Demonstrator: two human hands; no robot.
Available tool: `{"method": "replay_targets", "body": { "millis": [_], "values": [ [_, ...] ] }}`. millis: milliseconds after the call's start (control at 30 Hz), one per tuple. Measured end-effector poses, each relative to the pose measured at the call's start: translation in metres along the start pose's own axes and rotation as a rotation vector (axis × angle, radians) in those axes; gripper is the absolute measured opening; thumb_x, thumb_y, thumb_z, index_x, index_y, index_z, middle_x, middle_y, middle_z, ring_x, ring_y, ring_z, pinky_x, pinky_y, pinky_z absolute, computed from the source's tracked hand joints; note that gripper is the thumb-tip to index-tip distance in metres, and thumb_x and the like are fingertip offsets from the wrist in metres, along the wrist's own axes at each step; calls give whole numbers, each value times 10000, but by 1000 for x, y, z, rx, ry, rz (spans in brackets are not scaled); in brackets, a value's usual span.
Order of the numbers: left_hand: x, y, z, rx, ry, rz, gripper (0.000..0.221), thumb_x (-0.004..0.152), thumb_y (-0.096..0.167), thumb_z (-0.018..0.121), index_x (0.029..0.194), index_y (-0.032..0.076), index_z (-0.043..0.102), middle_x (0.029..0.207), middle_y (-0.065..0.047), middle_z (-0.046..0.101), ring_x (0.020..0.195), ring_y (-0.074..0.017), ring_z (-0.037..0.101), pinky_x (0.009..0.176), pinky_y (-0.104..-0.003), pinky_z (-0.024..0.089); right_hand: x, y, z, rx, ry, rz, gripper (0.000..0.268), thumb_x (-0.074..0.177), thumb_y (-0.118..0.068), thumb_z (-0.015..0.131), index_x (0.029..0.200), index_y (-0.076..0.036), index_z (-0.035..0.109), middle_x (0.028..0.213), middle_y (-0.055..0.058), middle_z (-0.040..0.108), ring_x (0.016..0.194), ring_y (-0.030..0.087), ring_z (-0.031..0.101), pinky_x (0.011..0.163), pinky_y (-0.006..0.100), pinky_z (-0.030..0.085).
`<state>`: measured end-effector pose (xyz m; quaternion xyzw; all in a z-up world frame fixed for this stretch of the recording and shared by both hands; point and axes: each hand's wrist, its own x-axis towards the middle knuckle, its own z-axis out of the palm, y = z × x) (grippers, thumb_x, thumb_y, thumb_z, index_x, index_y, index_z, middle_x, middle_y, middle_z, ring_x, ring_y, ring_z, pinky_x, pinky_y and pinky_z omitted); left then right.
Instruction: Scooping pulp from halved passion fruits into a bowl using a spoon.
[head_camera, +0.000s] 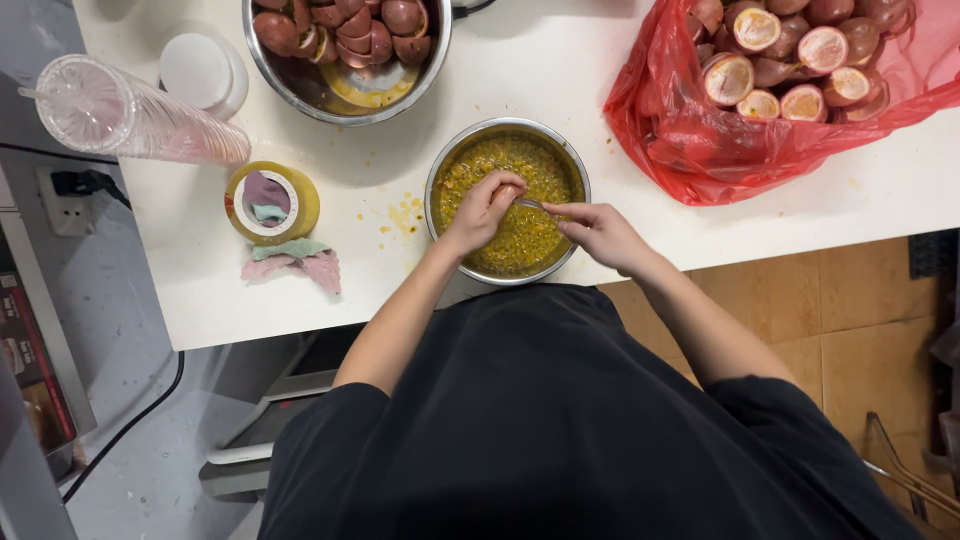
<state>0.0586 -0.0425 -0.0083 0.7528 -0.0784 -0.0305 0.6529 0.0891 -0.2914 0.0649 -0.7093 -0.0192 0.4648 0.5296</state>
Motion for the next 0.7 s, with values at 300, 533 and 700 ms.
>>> {"method": "replay_targets", "body": {
  "millis": [300, 533, 700],
  "values": [
    [4, 10, 5, -372, 2, -57, 307, 1119, 264, 455, 1237, 28, 612, 1159, -88, 694, 1105, -167, 657, 1002, -316, 528, -10, 29, 39, -828, 235, -814, 341, 904, -56, 625, 1204, -175, 735, 954, 143, 709, 922, 325, 688, 800, 391, 546],
    [7, 15, 6, -344, 36, -39, 307, 1125, 247, 453, 1226, 7, 616, 1156, -86, 685, 1126, -158, 646, 1022, -308, 512, -33, -32, 31, -559, 184, -503, 290, 979, -64, 570, 1246, -73, 683, 795, 123, 657, 704, 237, 653, 681, 358, 525],
    [0, -1, 14, -428, 108, -51, 315, 1126, 252, 436, 1239, 6, 598, 1185, -85, 667, 1169, -162, 638, 1050, -309, 496, -16, 4, 24, -192, 180, -482, 269, 1054, -151, 520, 1291, -31, 478, 776, 2, 671, 723, 109, 666, 688, 277, 531]
  ]
}}
